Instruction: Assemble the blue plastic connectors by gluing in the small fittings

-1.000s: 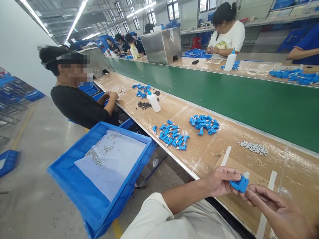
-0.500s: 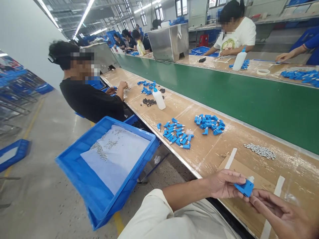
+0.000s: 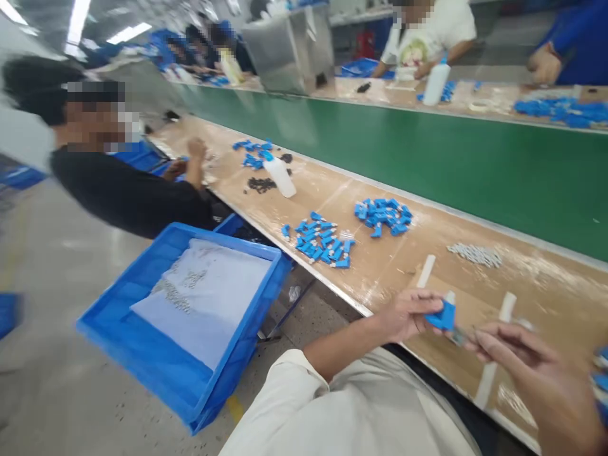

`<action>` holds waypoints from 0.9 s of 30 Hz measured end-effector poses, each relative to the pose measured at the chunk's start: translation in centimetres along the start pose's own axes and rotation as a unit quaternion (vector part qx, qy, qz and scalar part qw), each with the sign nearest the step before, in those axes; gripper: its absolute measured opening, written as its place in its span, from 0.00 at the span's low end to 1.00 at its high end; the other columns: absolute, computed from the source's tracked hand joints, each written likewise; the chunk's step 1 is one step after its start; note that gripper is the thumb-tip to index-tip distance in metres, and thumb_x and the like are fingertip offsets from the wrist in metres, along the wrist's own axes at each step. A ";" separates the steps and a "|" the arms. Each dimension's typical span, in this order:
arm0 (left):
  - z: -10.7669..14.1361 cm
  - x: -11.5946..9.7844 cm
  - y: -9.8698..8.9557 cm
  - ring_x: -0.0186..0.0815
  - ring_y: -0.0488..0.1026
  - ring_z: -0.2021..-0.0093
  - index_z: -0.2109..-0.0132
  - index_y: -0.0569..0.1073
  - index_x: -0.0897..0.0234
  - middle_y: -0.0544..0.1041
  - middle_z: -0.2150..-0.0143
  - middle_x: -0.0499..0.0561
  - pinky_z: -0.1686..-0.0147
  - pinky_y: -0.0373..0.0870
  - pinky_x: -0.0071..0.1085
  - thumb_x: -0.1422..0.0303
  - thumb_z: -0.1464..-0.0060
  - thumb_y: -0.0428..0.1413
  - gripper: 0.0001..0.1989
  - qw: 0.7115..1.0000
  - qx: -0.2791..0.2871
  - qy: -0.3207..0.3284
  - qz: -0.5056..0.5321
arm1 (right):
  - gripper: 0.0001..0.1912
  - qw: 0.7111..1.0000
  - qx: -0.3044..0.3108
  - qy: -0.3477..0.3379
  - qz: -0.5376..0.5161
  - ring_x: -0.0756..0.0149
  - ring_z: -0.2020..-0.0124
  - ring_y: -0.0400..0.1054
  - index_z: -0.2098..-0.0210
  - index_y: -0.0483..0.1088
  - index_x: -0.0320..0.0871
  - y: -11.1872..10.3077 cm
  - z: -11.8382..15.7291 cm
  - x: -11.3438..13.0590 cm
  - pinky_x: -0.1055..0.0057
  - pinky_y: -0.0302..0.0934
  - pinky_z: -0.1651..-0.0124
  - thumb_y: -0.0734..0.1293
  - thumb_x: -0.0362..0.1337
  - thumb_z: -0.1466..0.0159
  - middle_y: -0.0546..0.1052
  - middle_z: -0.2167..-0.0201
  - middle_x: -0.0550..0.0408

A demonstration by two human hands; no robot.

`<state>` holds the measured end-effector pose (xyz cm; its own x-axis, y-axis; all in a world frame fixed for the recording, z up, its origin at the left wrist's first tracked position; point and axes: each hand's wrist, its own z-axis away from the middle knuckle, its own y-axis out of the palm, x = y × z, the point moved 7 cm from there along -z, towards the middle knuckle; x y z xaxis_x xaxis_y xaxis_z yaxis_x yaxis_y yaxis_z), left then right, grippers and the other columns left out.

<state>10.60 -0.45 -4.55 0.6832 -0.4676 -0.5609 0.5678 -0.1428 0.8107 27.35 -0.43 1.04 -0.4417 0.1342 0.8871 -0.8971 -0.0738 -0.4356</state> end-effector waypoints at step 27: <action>2.2 -1.6 -0.3 0.33 0.73 0.64 0.60 0.77 0.65 0.77 0.65 0.51 0.63 0.70 0.29 0.48 0.53 0.69 0.25 0.965 -0.071 0.148 -0.203 | 0.11 0.990 0.015 -0.098 -0.105 0.69 0.75 0.68 0.67 0.79 0.44 3.8 2.0 3.6 0.73 0.71 0.76 0.76 0.46 0.40 0.73 0.70 0.54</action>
<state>8.34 -1.62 -3.50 0.4799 -0.1254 -0.8683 0.8594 -0.1318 0.4940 22.41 -2.18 2.88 -0.2335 -0.0450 0.9713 -0.9670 -0.0936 -0.2369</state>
